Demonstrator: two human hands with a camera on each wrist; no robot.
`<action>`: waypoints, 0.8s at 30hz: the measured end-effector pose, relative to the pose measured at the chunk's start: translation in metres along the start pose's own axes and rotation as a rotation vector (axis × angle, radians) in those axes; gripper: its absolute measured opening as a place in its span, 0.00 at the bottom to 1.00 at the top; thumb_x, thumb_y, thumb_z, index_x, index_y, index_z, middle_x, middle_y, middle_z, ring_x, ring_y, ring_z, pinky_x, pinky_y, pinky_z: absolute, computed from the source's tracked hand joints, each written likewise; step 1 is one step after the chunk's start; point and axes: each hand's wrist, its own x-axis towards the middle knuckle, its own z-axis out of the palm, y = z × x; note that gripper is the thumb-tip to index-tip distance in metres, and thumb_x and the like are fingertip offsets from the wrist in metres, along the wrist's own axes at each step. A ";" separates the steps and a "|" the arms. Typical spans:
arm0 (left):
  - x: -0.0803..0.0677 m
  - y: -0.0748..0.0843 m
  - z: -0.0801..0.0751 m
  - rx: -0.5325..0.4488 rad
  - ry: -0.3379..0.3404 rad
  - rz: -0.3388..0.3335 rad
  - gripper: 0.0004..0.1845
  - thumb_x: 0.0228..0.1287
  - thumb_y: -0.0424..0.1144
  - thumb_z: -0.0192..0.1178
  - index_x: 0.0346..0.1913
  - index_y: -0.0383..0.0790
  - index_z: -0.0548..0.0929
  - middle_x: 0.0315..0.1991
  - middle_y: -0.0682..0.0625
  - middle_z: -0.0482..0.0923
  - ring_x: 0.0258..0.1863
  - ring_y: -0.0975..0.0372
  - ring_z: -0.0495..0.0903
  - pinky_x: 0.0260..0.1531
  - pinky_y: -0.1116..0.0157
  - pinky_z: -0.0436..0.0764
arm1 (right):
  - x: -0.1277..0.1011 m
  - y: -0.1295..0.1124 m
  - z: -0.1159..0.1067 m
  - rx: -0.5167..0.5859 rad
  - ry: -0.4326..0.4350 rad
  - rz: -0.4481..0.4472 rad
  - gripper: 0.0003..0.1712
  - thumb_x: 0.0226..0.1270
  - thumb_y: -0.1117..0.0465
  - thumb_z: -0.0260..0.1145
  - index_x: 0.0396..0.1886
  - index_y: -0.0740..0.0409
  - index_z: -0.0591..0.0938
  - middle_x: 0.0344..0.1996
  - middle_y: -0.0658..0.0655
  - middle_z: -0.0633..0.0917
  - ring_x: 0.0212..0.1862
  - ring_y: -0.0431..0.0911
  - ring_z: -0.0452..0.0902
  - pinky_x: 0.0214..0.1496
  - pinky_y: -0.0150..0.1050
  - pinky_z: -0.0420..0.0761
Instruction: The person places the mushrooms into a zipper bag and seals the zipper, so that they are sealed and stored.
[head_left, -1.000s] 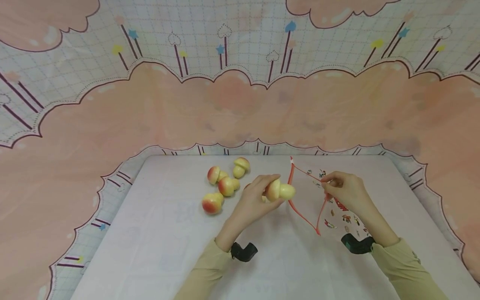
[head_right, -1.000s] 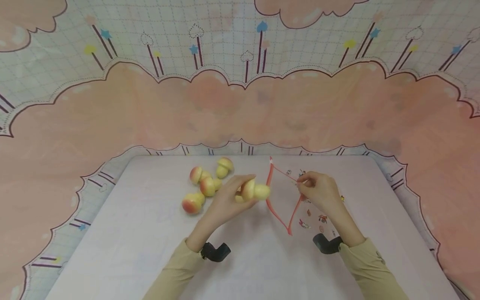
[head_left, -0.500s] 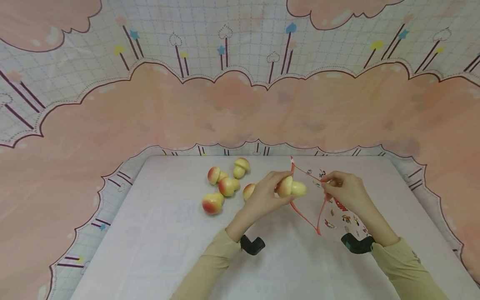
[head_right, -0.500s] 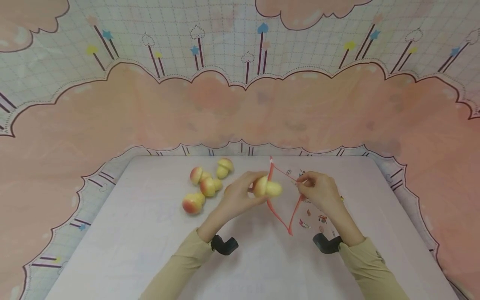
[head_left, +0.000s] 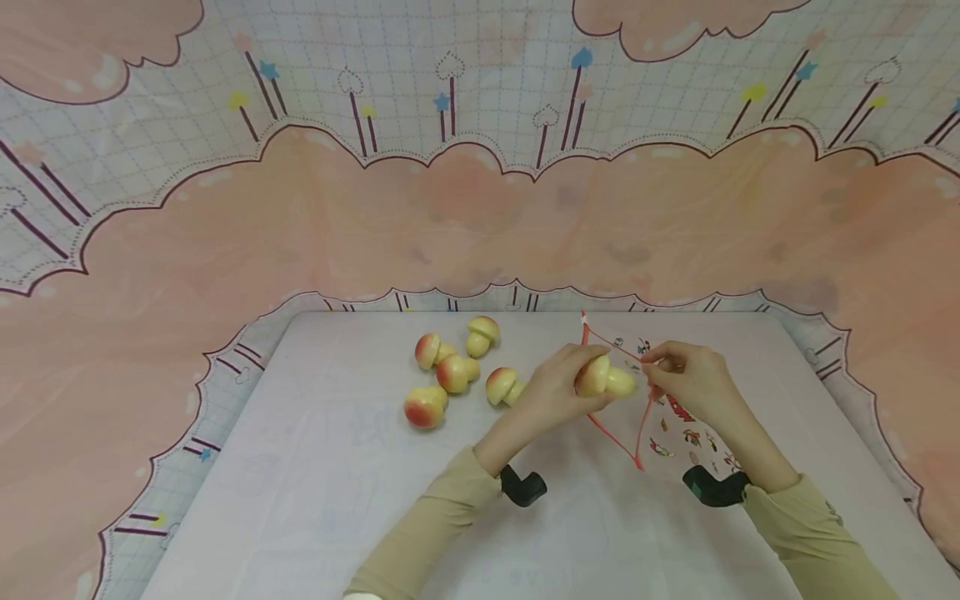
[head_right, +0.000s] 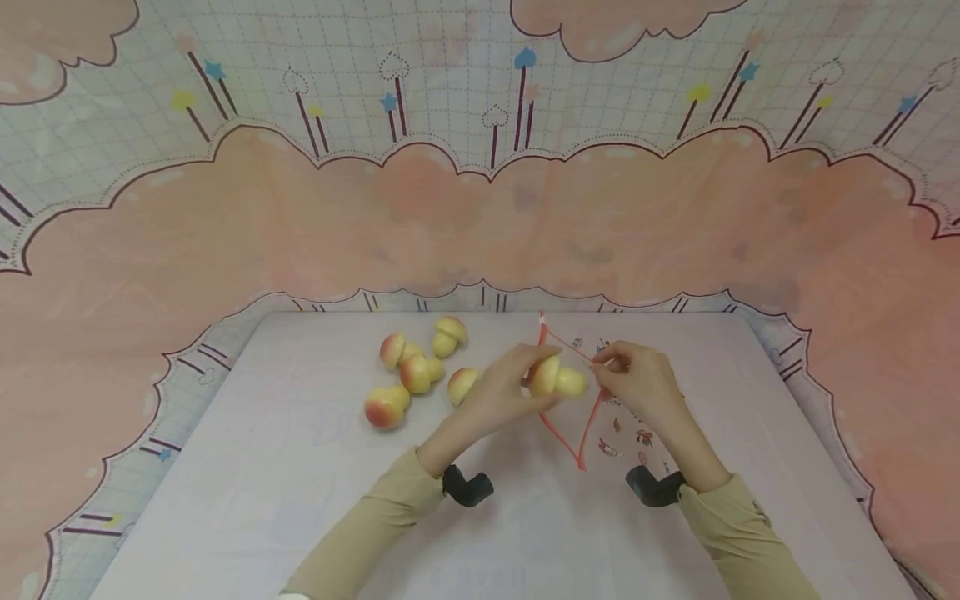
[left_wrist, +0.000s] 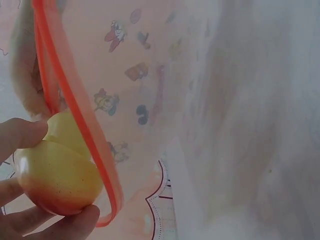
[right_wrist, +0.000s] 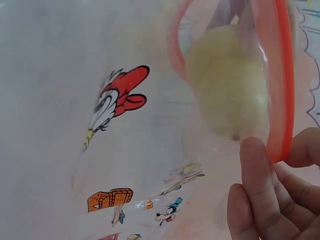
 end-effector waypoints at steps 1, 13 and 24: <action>0.001 0.001 0.001 0.006 -0.004 0.003 0.33 0.56 0.47 0.68 0.66 0.49 0.71 0.58 0.51 0.75 0.52 0.63 0.77 0.50 0.71 0.77 | 0.000 0.000 0.000 0.001 0.001 -0.002 0.14 0.66 0.60 0.62 0.47 0.65 0.81 0.22 0.54 0.86 0.18 0.41 0.72 0.16 0.32 0.66; 0.012 0.005 0.017 0.048 -0.053 -0.005 0.36 0.57 0.46 0.68 0.68 0.50 0.68 0.62 0.52 0.73 0.53 0.63 0.77 0.52 0.69 0.77 | -0.001 -0.003 -0.003 0.003 0.015 0.005 0.14 0.66 0.61 0.62 0.48 0.65 0.81 0.24 0.56 0.86 0.21 0.42 0.75 0.18 0.33 0.68; 0.016 0.010 0.024 0.053 -0.056 -0.054 0.32 0.54 0.45 0.71 0.60 0.44 0.69 0.53 0.51 0.77 0.45 0.64 0.78 0.44 0.72 0.78 | -0.003 -0.007 -0.004 0.009 0.038 0.003 0.14 0.67 0.61 0.62 0.47 0.65 0.81 0.27 0.60 0.87 0.23 0.43 0.77 0.18 0.33 0.70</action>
